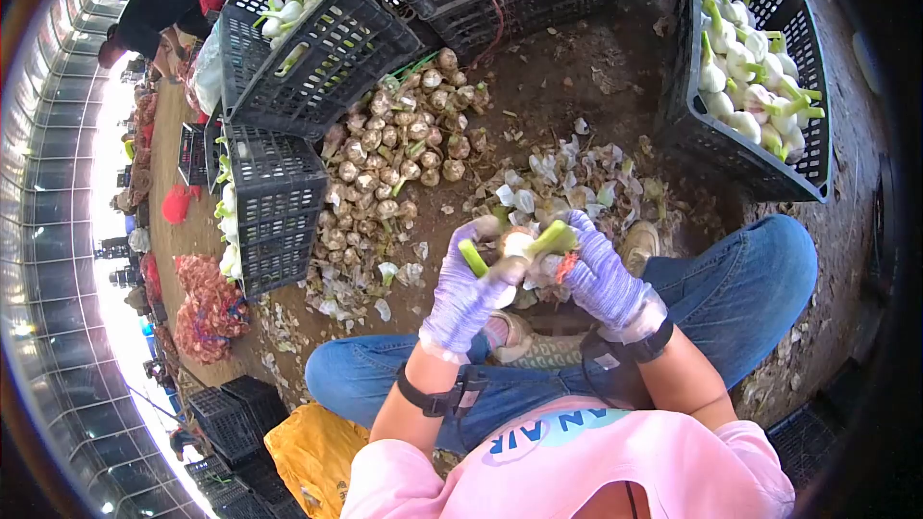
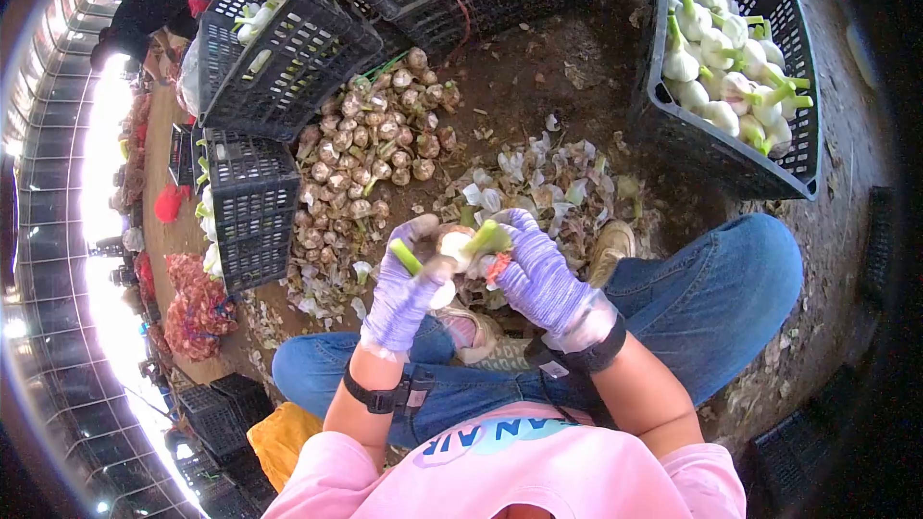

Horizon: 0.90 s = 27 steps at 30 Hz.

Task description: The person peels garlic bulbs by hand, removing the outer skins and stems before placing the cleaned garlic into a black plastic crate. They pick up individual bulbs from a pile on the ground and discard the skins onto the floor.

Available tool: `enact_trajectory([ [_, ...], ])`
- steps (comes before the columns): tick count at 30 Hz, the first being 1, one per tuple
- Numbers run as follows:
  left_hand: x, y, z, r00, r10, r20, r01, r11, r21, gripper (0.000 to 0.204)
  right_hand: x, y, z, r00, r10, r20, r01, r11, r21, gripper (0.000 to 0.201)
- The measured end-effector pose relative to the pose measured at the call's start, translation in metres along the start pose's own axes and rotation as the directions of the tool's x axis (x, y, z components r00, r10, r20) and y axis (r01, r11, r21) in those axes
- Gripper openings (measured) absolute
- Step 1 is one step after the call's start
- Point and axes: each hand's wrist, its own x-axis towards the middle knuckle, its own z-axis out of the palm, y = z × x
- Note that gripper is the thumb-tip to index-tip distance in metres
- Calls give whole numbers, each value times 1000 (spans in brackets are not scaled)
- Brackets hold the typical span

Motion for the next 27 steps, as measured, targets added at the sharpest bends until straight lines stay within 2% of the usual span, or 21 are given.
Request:
enact_trajectory([
  [1, 1, 1, -2, 1000, -3, -4, 3, 1000, -2, 60, 0, -4, -1, 1000, 4, 3, -4, 1000, 0, 25],
  [3, 6, 13, -13, 975, -127, 180, 87, 973, 214, 56, 4, -12, -4, 936, 167, 309, -309, 811, 496, 31],
  [4, 6, 17, -18, 954, -137, 268, 130, 991, 43, 59, 8, 1, -13, 845, 259, 468, -496, 705, 507, 34],
  [5, 6, 17, -19, 953, -138, 269, 131, 990, 43, 59, 1, -3, -10, 854, 236, 463, -519, 417, 746, 35],
  [7, 7, 14, -21, 955, -88, 284, 131, 982, -137, 63, 1, -2, -7, 861, 249, 444, -508, 388, 769, 33],
  [8, 10, 15, -20, 972, -59, 227, 66, 998, -24, 62, 2, 0, -8, 862, 248, 443, -507, 390, 769, 33],
  [9, 9, 14, -20, 972, -58, 227, 64, 998, -23, 62, 3, 3, -10, 869, 303, 392, -495, 559, 665, 35],
  [10, 8, 12, -20, 985, 44, 168, -77, 978, 196, 57, 3, 4, -10, 877, 347, 331, -477, 701, 529, 37],
  [11, 6, 11, -20, 978, 156, 135, -199, 890, 410, 52, 2, 2, -7, 877, 347, 331, -477, 700, 531, 37],
  [12, 3, 12, -17, 978, 177, 111, -209, 824, 527, 38, -1, -3, -1, 936, 252, 245, -341, 825, 451, 39],
  [13, 2, 13, -14, 978, 176, 111, -208, 824, 527, 38, -3, -6, 2, 975, 141, 172, -194, 916, 350, 42],
  [15, 2, 15, -9, 999, 8, -37, 3, 962, 274, 29, -3, 3, -4, 973, 147, 179, -188, 953, 238, 44],
  [16, 7, 7, -17, 958, 279, 63, -283, 889, 360, 25, 1, 0, -10, 935, 167, 313, -338, 683, 647, 42],
  [17, 7, 7, -20, 958, 279, 62, -282, 889, 360, 25, 5, -2, -15, 893, 113, 436, -451, 232, 862, 40],
  [18, 6, 8, -23, 945, 315, 90, -327, 902, 282, 24, 9, -1, -17, 915, 298, 271, -366, 335, 868, 37],
  [19, 5, 8, -24, 928, 353, 117, -370, 907, 201, 22, 10, -1, -19, 950, 287, 120, -239, 427, 872, 31],
  [21, 4, 4, -22, 931, 357, 82, -363, 929, 68, 16, 17, -7, -21, 962, 148, -228, -54, 927, 371, 22],
  [22, 6, -3, -24, 956, 288, -55, -293, 940, -176, 21, 21, 1, -26, 931, 21, -365, 47, 983, 176, 13],
  [23, 8, -8, -26, 969, 181, -169, -237, 878, -416, 26, 23, -3, -32, 910, 257, -324, 126, 574, 809, 25],
  [25, 12, -1, -27, 986, 13, -166, -107, 816, -568, 49, 22, -18, -36, 974, 45, -221, 178, 448, 876, 32],
  [27, 13, -8, -31, 982, -141, -129, 19, 744, -668, 48, 15, -46, -27, 958, 273, -92, -189, 837, 514, 33],
])
